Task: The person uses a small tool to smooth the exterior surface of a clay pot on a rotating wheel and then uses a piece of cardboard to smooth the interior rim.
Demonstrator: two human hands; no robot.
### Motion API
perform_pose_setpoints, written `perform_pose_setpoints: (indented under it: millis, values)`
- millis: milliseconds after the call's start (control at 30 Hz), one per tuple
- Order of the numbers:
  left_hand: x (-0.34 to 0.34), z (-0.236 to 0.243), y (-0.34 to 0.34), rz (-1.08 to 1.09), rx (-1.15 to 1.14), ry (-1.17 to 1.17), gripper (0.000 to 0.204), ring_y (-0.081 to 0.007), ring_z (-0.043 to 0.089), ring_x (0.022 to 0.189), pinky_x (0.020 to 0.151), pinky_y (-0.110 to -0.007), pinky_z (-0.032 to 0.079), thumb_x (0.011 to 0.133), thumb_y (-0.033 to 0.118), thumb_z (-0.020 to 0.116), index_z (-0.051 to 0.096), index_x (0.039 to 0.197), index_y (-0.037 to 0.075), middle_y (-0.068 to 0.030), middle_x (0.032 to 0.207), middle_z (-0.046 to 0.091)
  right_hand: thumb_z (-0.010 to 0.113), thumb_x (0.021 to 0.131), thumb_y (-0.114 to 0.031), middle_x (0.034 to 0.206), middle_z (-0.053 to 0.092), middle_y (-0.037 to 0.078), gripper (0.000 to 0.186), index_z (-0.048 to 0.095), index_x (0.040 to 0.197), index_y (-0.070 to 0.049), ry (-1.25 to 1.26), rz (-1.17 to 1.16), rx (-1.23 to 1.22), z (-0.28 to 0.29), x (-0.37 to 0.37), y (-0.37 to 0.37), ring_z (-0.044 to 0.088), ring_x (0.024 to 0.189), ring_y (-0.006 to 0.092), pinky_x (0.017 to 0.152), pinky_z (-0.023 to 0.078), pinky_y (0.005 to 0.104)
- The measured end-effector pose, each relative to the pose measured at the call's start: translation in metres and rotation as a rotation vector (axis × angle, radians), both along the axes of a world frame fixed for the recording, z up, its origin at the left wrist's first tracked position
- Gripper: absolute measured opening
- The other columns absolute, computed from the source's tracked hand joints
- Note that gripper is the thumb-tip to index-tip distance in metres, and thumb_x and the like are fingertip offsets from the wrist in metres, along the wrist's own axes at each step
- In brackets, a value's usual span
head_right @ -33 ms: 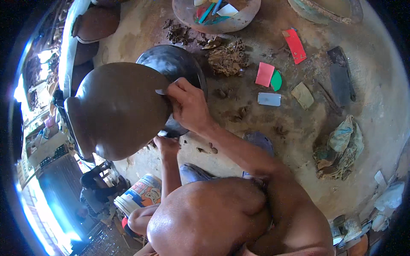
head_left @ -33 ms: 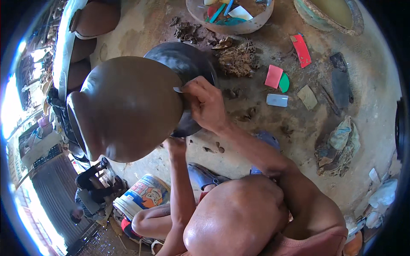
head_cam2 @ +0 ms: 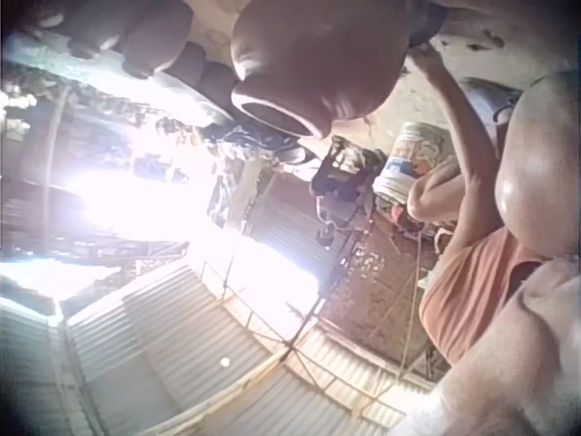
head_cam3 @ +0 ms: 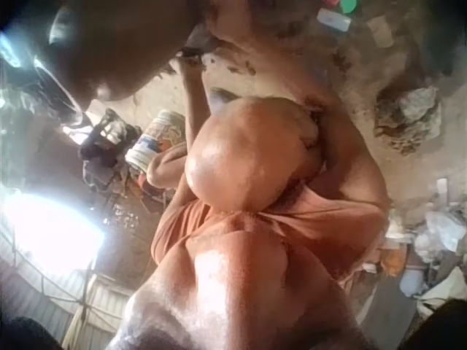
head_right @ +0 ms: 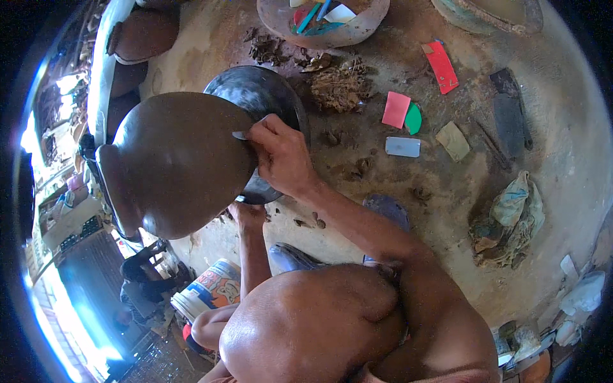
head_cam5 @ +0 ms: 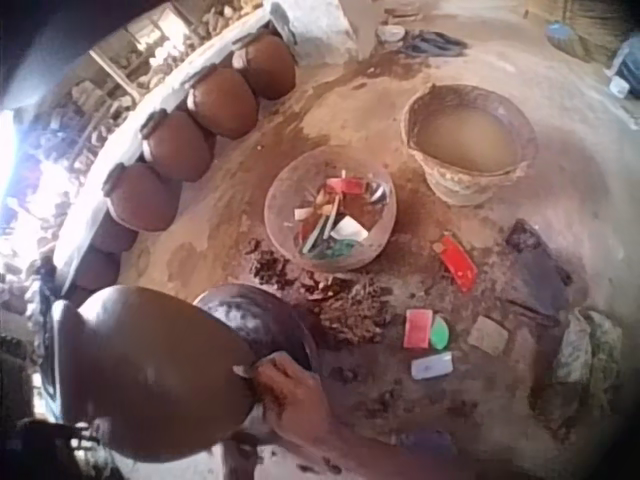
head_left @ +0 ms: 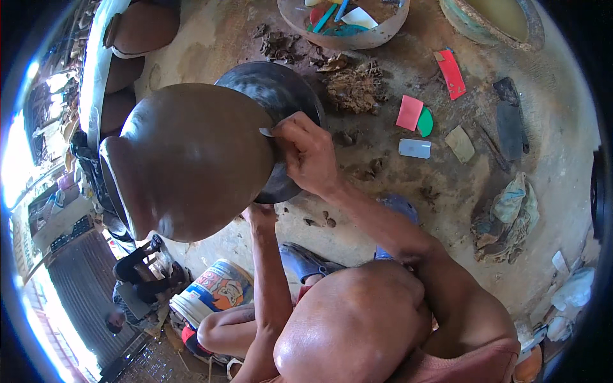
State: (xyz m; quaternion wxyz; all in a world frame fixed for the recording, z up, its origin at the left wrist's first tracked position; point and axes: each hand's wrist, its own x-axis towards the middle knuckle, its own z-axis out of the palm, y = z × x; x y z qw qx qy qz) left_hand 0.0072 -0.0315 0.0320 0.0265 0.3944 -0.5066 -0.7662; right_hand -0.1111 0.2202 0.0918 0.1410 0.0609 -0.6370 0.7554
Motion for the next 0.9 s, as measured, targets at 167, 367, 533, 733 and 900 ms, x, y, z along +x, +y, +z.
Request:
perform_pose_setpoints:
  millis: [167, 367, 533, 733, 900]
  values:
    - [0.018, -0.017, 0.132, 0.076, 0.094, -0.162, 0.079, -0.0308, 0.055, 0.126, 0.101, -0.048, 0.049, 0.098, 0.074, 0.043, 0.039, 0.152, 0.016, -0.0105, 0.145, 0.050, 0.057, 0.075, 0.021, 0.096, 0.064, 0.014, 0.039, 0.070, 0.104, -0.002, -0.059, -0.021, 0.096, -0.026, 0.002, 0.009, 0.068, 0.080, 0.0289, 0.065, 0.053, 0.0366]
    - [0.007, 0.014, 0.118, 0.234, 0.105, -0.392, 0.073, -0.0292, 0.054, 0.116, 0.099, -0.049, 0.048, 0.098, 0.070, 0.046, 0.039, 0.149, 0.018, -0.0114, 0.139, 0.048, 0.058, 0.075, 0.020, 0.096, 0.064, 0.015, 0.037, 0.070, 0.103, -0.001, -0.035, -0.044, 0.064, -0.026, -0.001, 0.003, 0.068, 0.082, 0.0295, 0.067, 0.054, 0.0359]
    - [-0.012, 0.003, 0.052, 0.163, -0.056, -0.257, 0.063, -0.0299, 0.045, 0.138, 0.107, -0.052, 0.044, 0.102, 0.061, 0.044, 0.038, 0.151, 0.023, -0.0082, 0.155, 0.040, 0.058, 0.076, 0.020, 0.098, 0.063, 0.015, 0.035, 0.069, 0.102, 0.000, -0.044, -0.046, 0.060, -0.027, 0.001, 0.000, 0.068, 0.084, 0.0300, 0.067, 0.054, 0.0359]
    - [-0.017, -0.028, 0.005, 0.091, -0.002, -0.100, 0.060, -0.0334, 0.054, 0.132, 0.108, -0.057, 0.046, 0.101, 0.052, 0.048, 0.045, 0.146, 0.013, -0.0115, 0.144, 0.053, 0.058, 0.076, 0.019, 0.098, 0.061, 0.014, 0.033, 0.068, 0.102, 0.002, -0.061, -0.013, 0.060, -0.024, 0.012, -0.003, 0.067, 0.081, 0.0295, 0.066, 0.054, 0.0364]
    - [-0.012, -0.045, -0.007, -0.084, 0.017, 0.060, 0.060, -0.0265, 0.054, 0.130, 0.109, -0.047, 0.046, 0.098, 0.041, 0.066, 0.049, 0.145, 0.009, -0.0102, 0.141, 0.056, 0.060, 0.077, 0.018, 0.098, 0.063, 0.014, 0.028, 0.068, 0.099, 0.002, -0.124, 0.071, 0.058, -0.029, 0.034, 0.001, 0.068, 0.078, 0.0294, 0.066, 0.054, 0.0363]
